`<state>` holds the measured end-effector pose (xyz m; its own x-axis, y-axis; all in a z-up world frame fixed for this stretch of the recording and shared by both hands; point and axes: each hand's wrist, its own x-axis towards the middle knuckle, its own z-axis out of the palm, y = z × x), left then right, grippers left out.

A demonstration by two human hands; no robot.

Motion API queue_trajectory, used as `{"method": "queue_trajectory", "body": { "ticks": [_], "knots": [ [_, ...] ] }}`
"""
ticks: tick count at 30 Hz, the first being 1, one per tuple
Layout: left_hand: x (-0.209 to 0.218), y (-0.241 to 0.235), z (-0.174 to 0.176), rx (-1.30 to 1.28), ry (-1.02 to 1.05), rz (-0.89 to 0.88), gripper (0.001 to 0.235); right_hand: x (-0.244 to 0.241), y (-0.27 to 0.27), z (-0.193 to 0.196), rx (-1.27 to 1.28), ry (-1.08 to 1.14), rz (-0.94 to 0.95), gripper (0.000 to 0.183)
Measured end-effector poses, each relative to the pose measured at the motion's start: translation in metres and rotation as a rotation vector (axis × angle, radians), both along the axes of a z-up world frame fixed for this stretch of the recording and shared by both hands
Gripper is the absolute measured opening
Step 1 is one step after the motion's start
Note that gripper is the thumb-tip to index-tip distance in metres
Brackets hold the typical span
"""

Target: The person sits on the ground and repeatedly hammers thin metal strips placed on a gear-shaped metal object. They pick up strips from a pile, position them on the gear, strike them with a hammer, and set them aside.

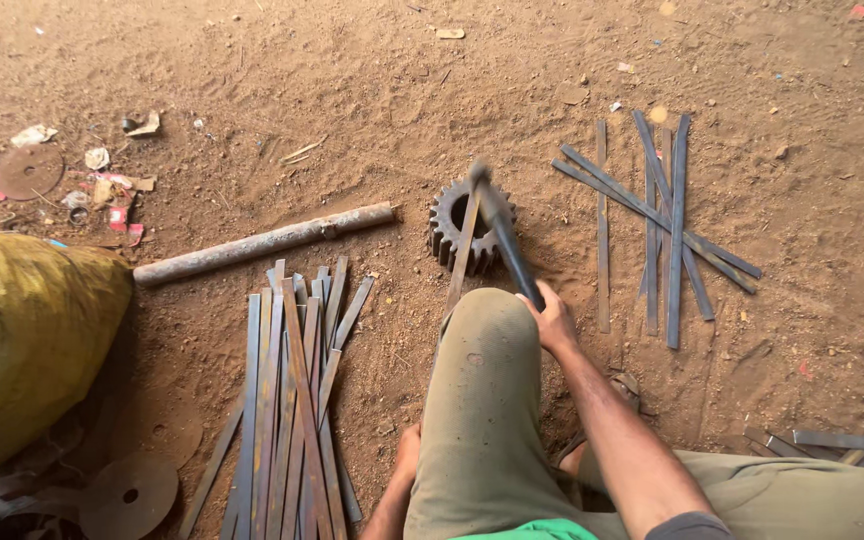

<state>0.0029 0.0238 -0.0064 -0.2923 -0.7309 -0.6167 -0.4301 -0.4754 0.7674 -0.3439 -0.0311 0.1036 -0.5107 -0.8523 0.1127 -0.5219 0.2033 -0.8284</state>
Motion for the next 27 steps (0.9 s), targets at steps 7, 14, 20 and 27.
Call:
{"method": "queue_trajectory", "body": {
  "ticks": [7,14,20,27],
  "knots": [
    [0.012,-0.007,0.005,0.162,0.053,-0.011,0.042,0.010,0.062,-0.004,0.226,-0.232,-0.213,0.046],
    [-0.071,-0.117,0.041,-0.382,-0.308,-0.059,0.052,0.016,0.126,-0.068,0.433,-0.444,-0.366,0.043],
    [-0.178,-0.208,0.165,-0.711,0.207,0.148,0.079,-0.001,0.118,-0.068,0.383,-0.783,-0.394,0.035],
    [-0.167,-0.262,0.256,0.027,0.861,-0.118,0.068,0.002,0.119,-0.070,0.387,-0.771,-0.377,0.034]
  ]
}}
